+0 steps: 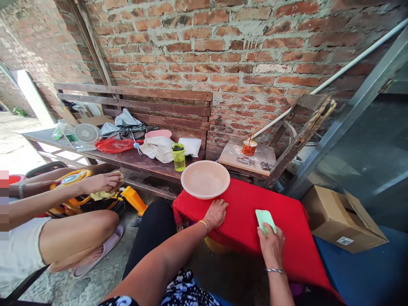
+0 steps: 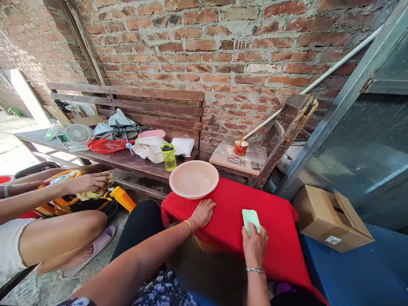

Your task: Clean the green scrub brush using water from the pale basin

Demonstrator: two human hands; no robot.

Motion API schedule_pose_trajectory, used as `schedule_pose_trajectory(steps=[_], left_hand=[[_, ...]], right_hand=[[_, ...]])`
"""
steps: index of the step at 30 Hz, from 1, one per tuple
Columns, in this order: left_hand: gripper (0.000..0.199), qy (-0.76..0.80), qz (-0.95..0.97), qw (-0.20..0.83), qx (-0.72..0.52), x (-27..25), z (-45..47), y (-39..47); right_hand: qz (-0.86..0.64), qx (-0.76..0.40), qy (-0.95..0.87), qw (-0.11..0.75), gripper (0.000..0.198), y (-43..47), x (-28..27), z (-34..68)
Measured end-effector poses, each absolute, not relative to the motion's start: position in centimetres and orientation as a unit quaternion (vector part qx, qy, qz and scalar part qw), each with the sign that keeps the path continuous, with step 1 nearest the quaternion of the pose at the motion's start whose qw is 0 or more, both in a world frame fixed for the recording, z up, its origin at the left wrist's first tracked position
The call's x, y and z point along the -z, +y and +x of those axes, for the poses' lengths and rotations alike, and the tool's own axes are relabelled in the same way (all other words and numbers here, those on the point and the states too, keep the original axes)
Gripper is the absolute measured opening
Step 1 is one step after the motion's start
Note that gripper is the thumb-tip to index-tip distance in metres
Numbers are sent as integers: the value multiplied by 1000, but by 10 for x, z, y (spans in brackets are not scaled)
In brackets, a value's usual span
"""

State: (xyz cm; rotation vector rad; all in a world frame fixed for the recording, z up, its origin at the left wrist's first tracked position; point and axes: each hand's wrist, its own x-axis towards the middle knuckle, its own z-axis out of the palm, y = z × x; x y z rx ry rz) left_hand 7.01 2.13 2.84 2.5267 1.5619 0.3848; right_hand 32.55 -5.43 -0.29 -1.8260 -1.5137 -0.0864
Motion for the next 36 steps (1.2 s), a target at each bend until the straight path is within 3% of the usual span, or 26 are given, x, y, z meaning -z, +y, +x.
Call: schedule_pose_trajectory(steps=[6,15,23,26,31,33,36], left_hand=[[32,521,840,75,-131,-33,71,20],[34,515,842,84,-136,-29,69,21],[28,517,842,88,-128,-34,71,20],[27,517,841,88,-132,-34,71,20],[27,514,843,85,-133,-34,70,19],[27,514,844,84,-132,-34,69,19],[27,517,842,85,-126,-34,70,19]], right_hand=[[-763,23,-494,417,54,-75,-13,367],[-550,-189,-708,402,26,-73,-11,277],[-747,-53,-501,435,49,-81,-8,365],[-759,-125,-451,453,51,-86,-16,364],[-624,-256,-612,414,33,-90,-22,315],[-599,-275,-639,397,27,-89,-19,312],[-659,-239,-586,408,34,-87,-12,342]])
